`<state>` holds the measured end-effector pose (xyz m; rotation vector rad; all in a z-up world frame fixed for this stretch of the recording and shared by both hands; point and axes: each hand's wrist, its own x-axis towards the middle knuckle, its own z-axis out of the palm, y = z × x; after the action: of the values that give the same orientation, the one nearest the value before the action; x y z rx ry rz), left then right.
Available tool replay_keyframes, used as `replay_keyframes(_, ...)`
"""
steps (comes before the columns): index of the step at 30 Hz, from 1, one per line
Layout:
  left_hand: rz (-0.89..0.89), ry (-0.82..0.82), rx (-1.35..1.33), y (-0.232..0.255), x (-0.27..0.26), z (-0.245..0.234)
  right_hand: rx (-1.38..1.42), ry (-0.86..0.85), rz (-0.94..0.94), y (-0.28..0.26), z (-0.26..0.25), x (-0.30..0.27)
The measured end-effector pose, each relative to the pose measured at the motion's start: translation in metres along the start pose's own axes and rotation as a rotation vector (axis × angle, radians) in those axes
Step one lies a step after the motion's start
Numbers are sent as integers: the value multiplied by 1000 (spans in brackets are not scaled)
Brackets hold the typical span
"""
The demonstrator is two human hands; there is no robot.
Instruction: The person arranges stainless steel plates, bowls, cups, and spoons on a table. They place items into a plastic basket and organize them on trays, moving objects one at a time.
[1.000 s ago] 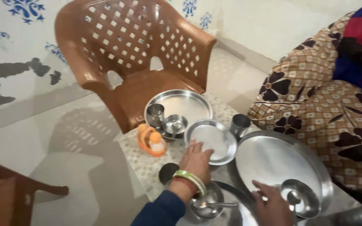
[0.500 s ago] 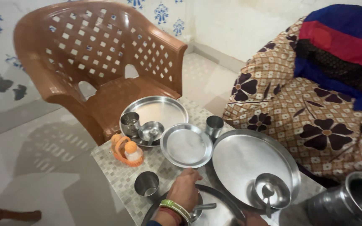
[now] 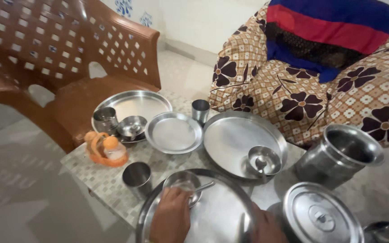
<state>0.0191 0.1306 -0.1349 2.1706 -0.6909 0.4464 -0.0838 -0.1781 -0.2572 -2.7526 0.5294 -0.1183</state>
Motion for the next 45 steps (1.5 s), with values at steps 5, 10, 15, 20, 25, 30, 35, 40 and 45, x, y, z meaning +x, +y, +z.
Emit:
replay_keyframes(5, -206, 104, 76, -27, -69, -18, 240, 496, -151, 15, 63, -41)
replay_keyframes(10, -212, 370, 38, -49, -130, -19, 417, 376, -73, 11, 64, -83)
replay_keyframes(15, -225, 307, -202, -36, -128, -41, 412, 286, -234, -23, 15, -120)
replay_keyframes(20, -507, 100, -147, -11, -69, -81, 429, 348, -297, -26, 15, -126)
replay_keyframes(25, -357, 139, -25, -54, -15, -67, 756, 418, -599, 15, 52, -69)
replay_keyframes(30, -278, 97, -20, -111, 12, -45, 1279, 35, -36, 22, 65, -50)
replay_keyframes(35, -192, 84, 4, -148, 36, -41, 1244, 104, 83, 17, 68, -58)
replay_keyframes(40, -144, -74, 87, -172, 58, -45, 1296, 92, 45, 6, 62, -67)
replay_keyframes(45, -138, -93, 58, -188, 66, -39, 1263, 98, 57, 2, 61, -75)
